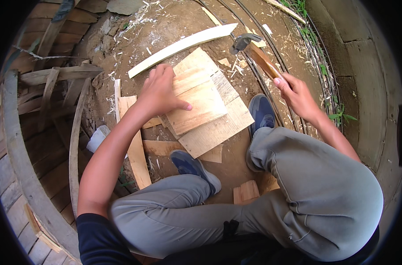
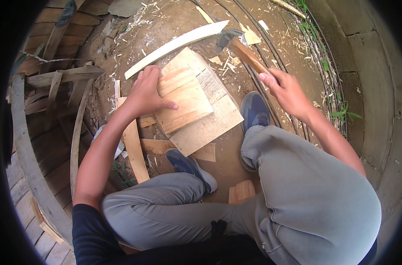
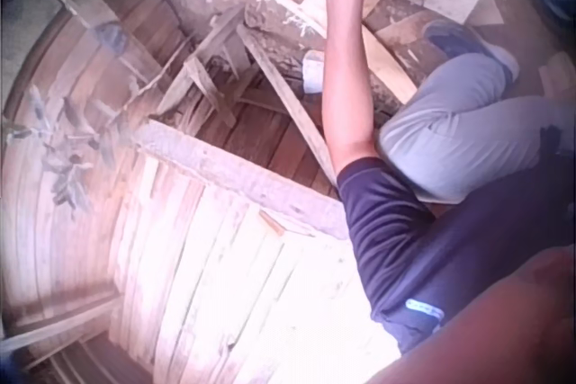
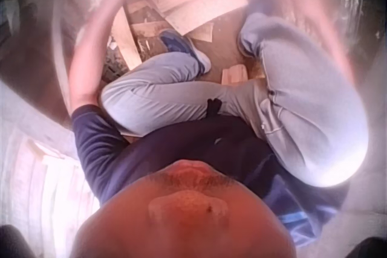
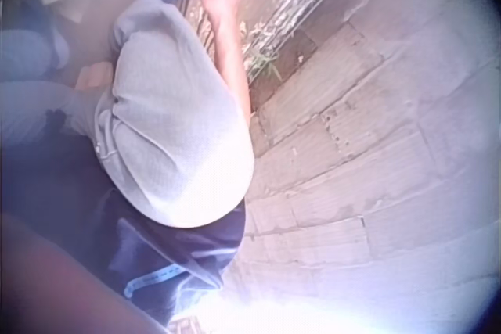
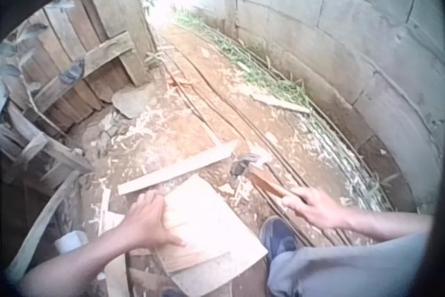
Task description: The person assembles a small wooden box by hammering nails into pre-cut wooden pieces. They repeatedly position the pieces and strike them with a hammer to join the frame.
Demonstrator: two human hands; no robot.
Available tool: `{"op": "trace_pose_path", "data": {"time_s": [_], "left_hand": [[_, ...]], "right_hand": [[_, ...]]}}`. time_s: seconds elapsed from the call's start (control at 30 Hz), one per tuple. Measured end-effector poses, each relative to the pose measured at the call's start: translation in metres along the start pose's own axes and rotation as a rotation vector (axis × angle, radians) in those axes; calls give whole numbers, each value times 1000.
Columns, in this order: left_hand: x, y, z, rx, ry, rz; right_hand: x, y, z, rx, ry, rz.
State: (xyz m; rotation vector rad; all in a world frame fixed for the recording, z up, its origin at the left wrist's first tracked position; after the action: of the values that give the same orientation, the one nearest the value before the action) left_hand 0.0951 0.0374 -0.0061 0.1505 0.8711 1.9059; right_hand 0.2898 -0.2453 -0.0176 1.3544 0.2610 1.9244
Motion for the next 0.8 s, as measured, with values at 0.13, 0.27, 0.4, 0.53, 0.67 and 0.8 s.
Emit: {"op": "trace_pose_path", "data": {"time_s": [0.13,0.27,0.4,0.53,0.67,0.8], "left_hand": [[-4,15,2,-83,60,19],[-9,26,7,-47,169,71],[-11,36,20,60,396,-45],[-13,41,48,-70,395,-142],[-27,46,50,-320,201,-221],[-45,42,7,-160,150,-296]], "right_hand": [[4,1,0,-6,16,21],[3,-1,0,-6,36,25],[7,-1,3,1,37,31],[9,-2,11,-21,49,43],[13,-1,16,-35,0,6],[11,-2,19,-39,19,11]]}}
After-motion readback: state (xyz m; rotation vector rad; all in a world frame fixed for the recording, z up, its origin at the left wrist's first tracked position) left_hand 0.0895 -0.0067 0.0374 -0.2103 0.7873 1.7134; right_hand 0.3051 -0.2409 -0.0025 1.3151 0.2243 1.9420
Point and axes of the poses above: each hand's wrist, its own y-axis away from the middle knuckle, its own z-axis out of the back of the hand, x = y × z, the point moved 8 cm from there along -y, towards the middle knuckle, and after that the axes turned 5 degrees about x, right-handed, at the moved point
